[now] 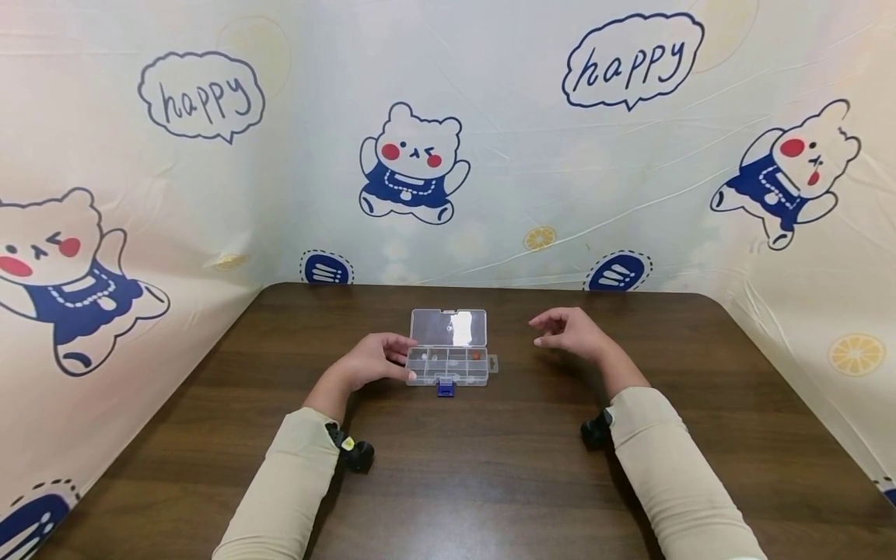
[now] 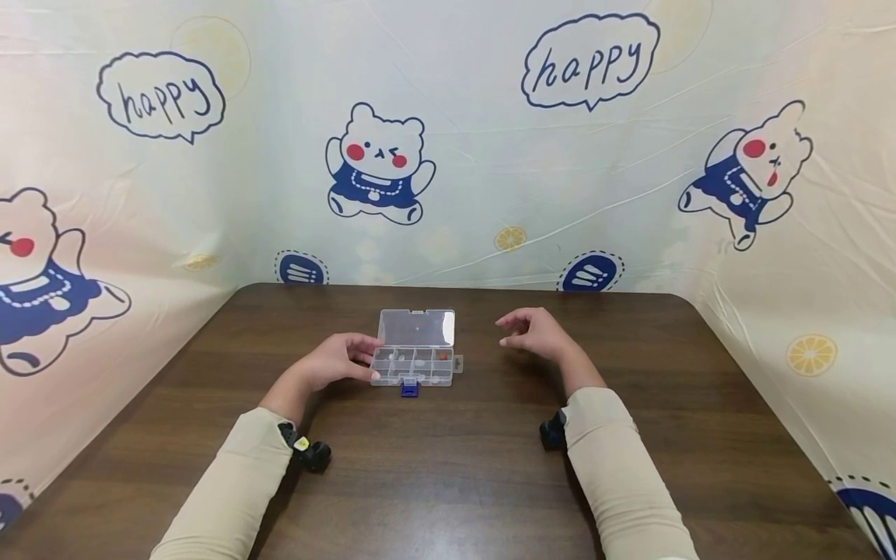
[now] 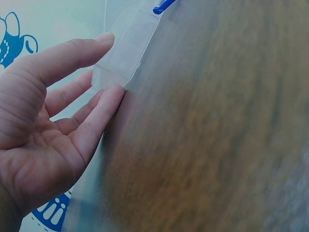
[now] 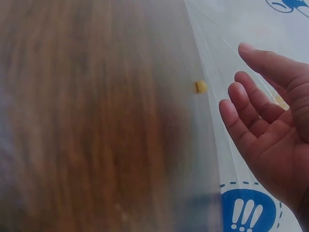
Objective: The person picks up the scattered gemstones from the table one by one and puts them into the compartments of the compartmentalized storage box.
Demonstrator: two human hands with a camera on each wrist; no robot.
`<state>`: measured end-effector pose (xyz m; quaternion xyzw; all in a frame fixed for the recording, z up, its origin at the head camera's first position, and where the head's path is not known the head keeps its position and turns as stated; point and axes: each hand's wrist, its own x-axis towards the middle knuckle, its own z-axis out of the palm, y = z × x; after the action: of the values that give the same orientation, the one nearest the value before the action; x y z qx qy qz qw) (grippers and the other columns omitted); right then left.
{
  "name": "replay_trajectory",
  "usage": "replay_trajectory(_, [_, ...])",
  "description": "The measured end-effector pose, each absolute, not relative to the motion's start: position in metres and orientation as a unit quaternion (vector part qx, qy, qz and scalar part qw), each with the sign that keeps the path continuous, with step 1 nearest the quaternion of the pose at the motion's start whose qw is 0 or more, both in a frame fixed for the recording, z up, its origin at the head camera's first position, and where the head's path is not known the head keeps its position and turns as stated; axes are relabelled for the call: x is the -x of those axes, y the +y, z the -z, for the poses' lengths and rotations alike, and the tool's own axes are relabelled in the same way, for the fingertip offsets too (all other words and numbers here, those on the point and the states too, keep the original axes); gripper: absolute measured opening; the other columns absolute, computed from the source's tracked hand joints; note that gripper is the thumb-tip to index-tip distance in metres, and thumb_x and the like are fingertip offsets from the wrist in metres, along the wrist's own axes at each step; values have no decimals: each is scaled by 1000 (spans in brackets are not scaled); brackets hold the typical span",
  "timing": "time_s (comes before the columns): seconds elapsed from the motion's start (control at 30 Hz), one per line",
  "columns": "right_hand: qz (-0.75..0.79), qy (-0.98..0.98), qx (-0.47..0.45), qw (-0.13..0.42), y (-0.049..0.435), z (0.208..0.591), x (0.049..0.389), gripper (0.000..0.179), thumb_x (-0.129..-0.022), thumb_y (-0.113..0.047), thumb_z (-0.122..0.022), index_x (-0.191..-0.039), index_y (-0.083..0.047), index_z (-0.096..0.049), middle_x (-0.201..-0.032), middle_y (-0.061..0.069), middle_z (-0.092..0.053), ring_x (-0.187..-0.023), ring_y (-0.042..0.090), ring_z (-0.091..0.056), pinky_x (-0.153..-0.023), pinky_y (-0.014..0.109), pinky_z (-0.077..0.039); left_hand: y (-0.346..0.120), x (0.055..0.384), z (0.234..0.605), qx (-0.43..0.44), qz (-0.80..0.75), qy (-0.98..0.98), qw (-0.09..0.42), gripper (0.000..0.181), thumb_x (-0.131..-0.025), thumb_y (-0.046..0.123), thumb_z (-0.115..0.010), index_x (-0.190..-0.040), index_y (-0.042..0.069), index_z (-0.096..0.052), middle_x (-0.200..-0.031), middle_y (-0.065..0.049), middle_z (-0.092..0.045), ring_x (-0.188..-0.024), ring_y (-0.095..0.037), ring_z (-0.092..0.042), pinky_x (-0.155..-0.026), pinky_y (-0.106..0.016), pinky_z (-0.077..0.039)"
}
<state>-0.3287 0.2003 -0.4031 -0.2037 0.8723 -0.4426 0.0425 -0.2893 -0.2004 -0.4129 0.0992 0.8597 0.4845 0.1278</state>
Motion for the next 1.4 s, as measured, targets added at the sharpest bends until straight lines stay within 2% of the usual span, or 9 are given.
replay_trajectory(0.17, [428,880,201,53,202,404,333,37,-84,-10,-77,-118,1,-66,-105,20,-66,-84,25,-55,-72,30,-51,-201,289,413,-98,-485,859,129,63,-71,11,-88,-128,7,-61,-115,-12,-60,-101,-26,-58,-90,-36,-52])
replay_trajectory(0.5, [424,884,181,76,202,408,336,34,-83,-6,-77,-115,2,-67,-103,16,-68,-84,23,-59,-70,30,-52,-200,288,413,-100,-487,858,127,63,-70,10,-88,-128,6,-61,-114,-12,-60,-101,-25,-58,-88,-35,-52])
replay_trajectory(0.77, [415,887,182,86,204,411,339,34,-81,-3,-78,-113,3,-68,-107,16,-67,-88,23,-59,-75,30,-52,-201,289,415,-109,-488,857,126,63,-71,10,-88,-128,6,-61,-114,-12,-60,-101,-24,-58,-88,-35,-52])
replay_trajectory(1.4, [385,898,183,106,199,416,350,27,-82,-1,-76,-108,1,-71,-95,10,-67,-88,21,-55,-76,28,-49,-203,294,416,-110,-488,856,130,64,-70,12,-89,-128,6,-61,-115,-12,-60,-102,-24,-58,-89,-36,-51])
